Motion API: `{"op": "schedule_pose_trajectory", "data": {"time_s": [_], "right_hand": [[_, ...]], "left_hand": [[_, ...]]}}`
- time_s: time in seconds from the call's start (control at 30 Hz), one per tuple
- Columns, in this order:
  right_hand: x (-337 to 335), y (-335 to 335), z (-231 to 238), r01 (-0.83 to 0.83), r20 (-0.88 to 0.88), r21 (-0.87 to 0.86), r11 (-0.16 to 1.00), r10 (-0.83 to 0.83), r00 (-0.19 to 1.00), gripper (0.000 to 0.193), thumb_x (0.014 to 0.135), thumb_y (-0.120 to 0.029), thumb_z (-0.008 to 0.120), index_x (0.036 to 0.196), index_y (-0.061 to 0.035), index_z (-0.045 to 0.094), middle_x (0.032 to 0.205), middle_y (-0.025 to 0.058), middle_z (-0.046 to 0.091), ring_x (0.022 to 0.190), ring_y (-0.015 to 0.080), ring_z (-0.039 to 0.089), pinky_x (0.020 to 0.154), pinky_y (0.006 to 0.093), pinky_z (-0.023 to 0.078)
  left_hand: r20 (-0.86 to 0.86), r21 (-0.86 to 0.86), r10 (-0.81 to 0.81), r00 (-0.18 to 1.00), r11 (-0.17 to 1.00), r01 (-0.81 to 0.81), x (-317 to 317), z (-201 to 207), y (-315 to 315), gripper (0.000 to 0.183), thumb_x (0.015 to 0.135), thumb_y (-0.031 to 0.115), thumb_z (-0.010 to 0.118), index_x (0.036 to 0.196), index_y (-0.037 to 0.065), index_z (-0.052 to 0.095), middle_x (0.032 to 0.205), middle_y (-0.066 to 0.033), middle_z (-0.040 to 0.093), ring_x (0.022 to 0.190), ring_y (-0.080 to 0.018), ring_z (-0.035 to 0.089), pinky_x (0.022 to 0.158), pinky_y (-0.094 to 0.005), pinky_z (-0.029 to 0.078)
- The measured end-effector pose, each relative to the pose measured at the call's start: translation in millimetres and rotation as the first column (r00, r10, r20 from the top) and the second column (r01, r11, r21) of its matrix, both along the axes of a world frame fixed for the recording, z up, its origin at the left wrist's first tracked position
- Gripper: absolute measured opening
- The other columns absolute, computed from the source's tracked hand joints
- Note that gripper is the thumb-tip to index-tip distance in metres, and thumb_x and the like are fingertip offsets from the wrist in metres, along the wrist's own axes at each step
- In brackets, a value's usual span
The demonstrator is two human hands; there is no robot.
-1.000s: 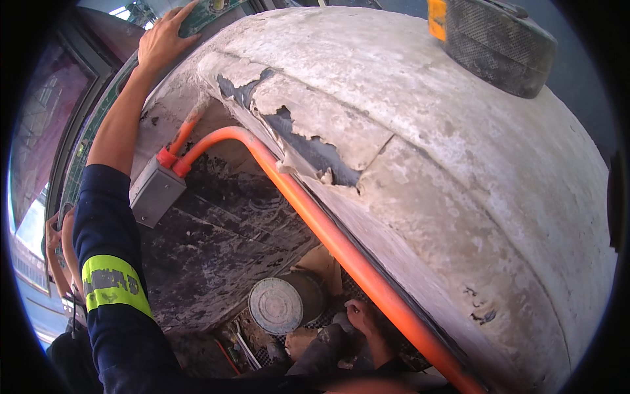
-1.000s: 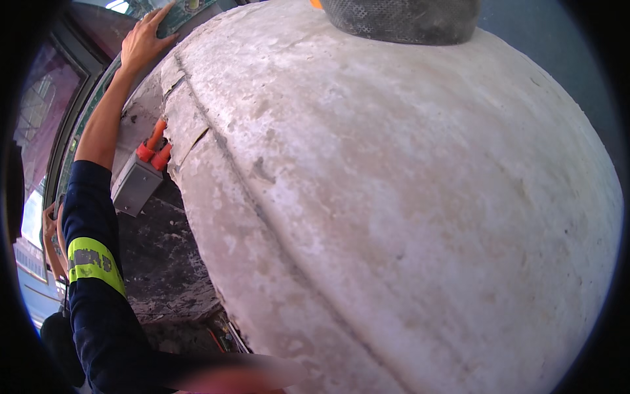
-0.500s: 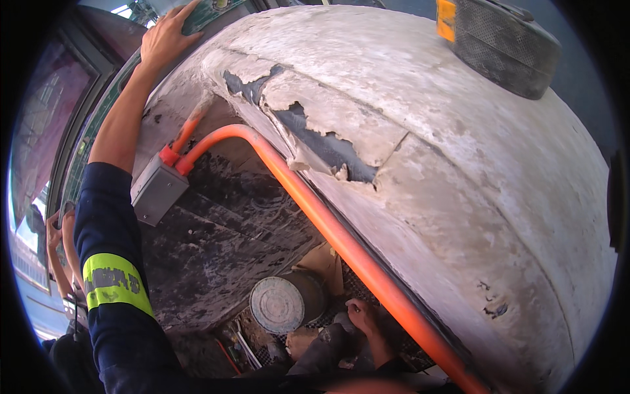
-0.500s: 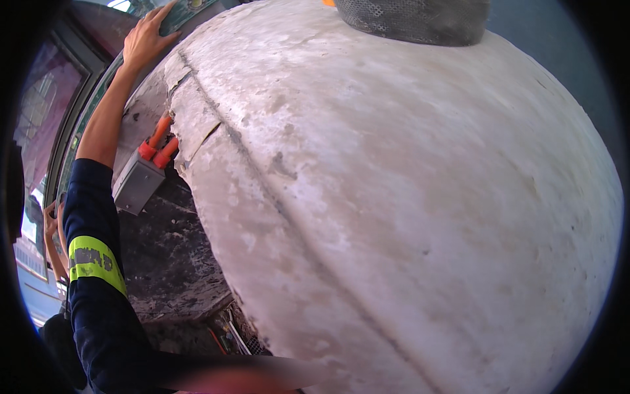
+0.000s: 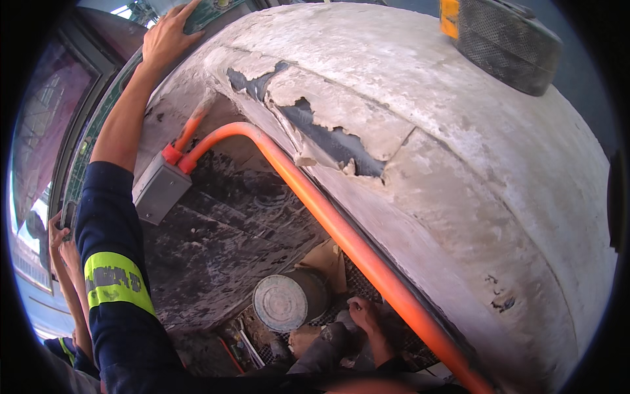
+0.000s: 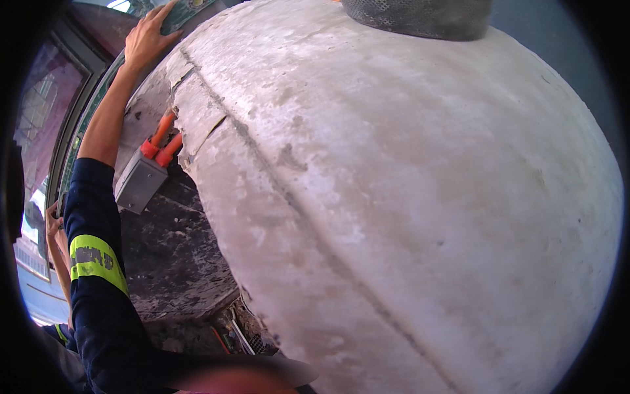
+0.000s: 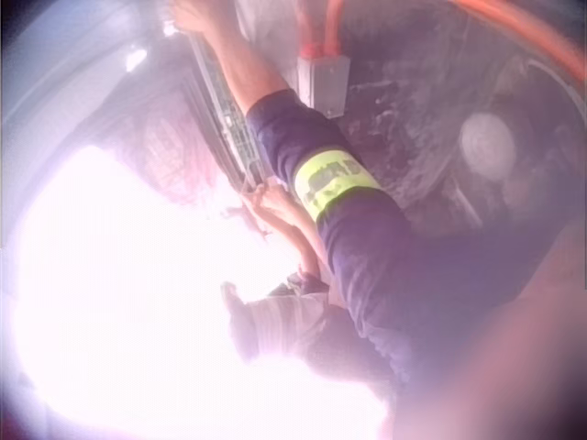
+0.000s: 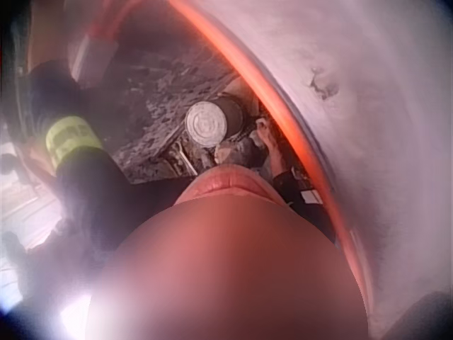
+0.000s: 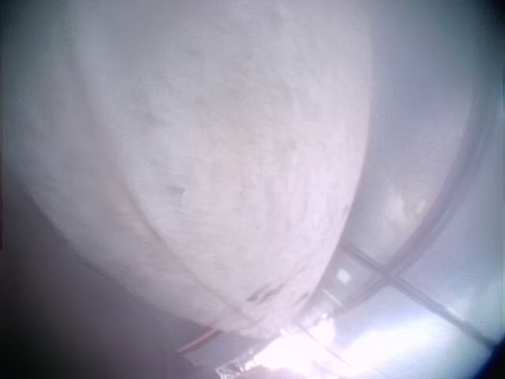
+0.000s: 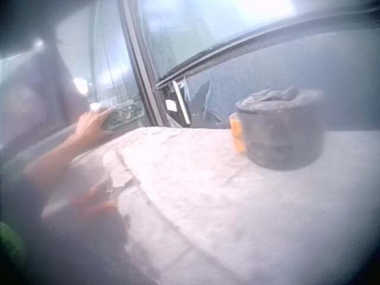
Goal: The person installs a curved window frame by positioning it against a concrete wall, using a spirit level to check alignment, and securing it with a pencil and other tools. Another worker assists by holding the frame and handing over tools.
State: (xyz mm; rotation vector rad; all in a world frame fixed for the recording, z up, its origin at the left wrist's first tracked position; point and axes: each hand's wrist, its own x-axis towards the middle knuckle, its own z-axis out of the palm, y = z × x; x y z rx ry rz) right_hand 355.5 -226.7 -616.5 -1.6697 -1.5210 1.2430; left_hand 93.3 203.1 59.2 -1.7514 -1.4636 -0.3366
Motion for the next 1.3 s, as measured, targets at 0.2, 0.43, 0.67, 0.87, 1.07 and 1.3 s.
{"op": "schedule_pose_trajectory", "data": {"time_s": [0.2, 0.43, 0.67, 0.87, 1.07, 1.3], "right_hand": [[-4.1, 4.0, 19.2, 0.005, -0.013, -0.06, 0.998, -0.005, 1.0, 0.022, 0.1, -0.017, 0.063, 0.111, -0.0091, 0.079, 0.107, 0.0171, 0.081, 0.106, 0.0346, 0.078, 0.093, 0.0408, 0.061], [5.0, 9.4, 26.3, -0.072, -0.16, -0.3, 0.951, 0.024, 0.987, 0.032, 0.1, -0.014, 0.054, 0.118, -0.0031, 0.078, 0.095, 0.0213, 0.079, 0.073, 0.0308, 0.075, 0.07, 0.0418, 0.059], [18.9, 7.8, 41.4, -0.19, 0.176, 0.316, 0.93, 0.139, 0.975, 0.033, 0.102, -0.016, 0.056, 0.122, -0.0011, 0.077, 0.09, 0.0166, 0.077, 0.071, 0.0274, 0.072, 0.072, 0.0394, 0.058], [-6.8, 2.5, 186.1, -0.233, -0.025, -0.007, 0.972, 0.233, 0.972, 0.034, 0.11, -0.018, 0.051, 0.134, -0.0011, 0.068, 0.095, 0.0168, 0.077, 0.073, 0.0256, 0.073, 0.072, 0.0407, 0.057], [-57.9, 35.3, 367.2, -0.203, -0.307, 0.204, 0.958, 0.26, 0.916, 0.044, 0.115, -0.026, 0.042, 0.134, 0.004, 0.068, 0.094, 0.0144, 0.072, 0.074, 0.0212, 0.067, 0.069, 0.0372, 0.054], [-109.6, 149.5, 573.2, 0.075, -0.464, 0.586, 0.807, 0.258, 0.847, 0.066, 0.117, -0.044, 0.028, 0.141, 0.0082, 0.061, 0.13, 0.0207, 0.064, 0.114, 0.0288, 0.065, 0.103, 0.0429, 0.051]], "left_hand": [[-0.029, 0.026, -0.127, 0.992, 0.992, 0.127, -9.3, -1.1, 9.8, 0.074, 0.08, 0.03, 0.084, 0.15, 0.017, 0.064, 0.14, -0.0155, 0.069, 0.124, -0.038, 0.067, 0.104, -0.0502, 0.054], [-0.105, 0.008, -0.173, 0.979, 0.985, 0.175, -46.5, 0.0, 25.6, 0.072, 0.084, 0.034, 0.085, 0.149, 0.016, 0.059, 0.133, -0.0175, 0.066, 0.126, -0.0379, 0.064, 0.103, -0.0514, 0.052], [-0.103, 0.064, -0.094, 0.99, 0.993, 0.101, -53.6, -11.2, 52.0, 0.058, 0.093, 0.037, 0.077, 0.147, 0.03, 0.06, 0.135, -0.0111, 0.067, 0.127, -0.0343, 0.065, 0.1, -0.0518, 0.05], [-0.071, 0.078, -0.072, 0.995, 0.994, 0.077, -54.8, -14.7, 60.9, 0.047, 0.102, 0.035, 0.067, 0.148, 0.041, 0.061, 0.134, -0.0075, 0.068, 0.122, -0.0307, 0.067, 0.097, -0.0492, 0.05], [-0.066, 0.12, -0.07, 0.995, 0.99, 0.077, -53.2, -17.2, 61.9, 0.043, 0.106, 0.027, 0.057, 0.149, 0.036, 0.06, 0.134, -0.0097, 0.066, 0.119, -0.0315, 0.067, 0.098, -0.0526, 0.05], [-0.061, 0.119, -0.085, 0.995, 0.989, 0.092, -52.3, -17.0, 60.9, 0.049, 0.105, 0.027, 0.058, 0.153, 0.03, 0.055, 0.146, -0.0162, 0.061, 0.122, -0.0362, 0.065, 0.103, -0.0633, 0.048]]}}
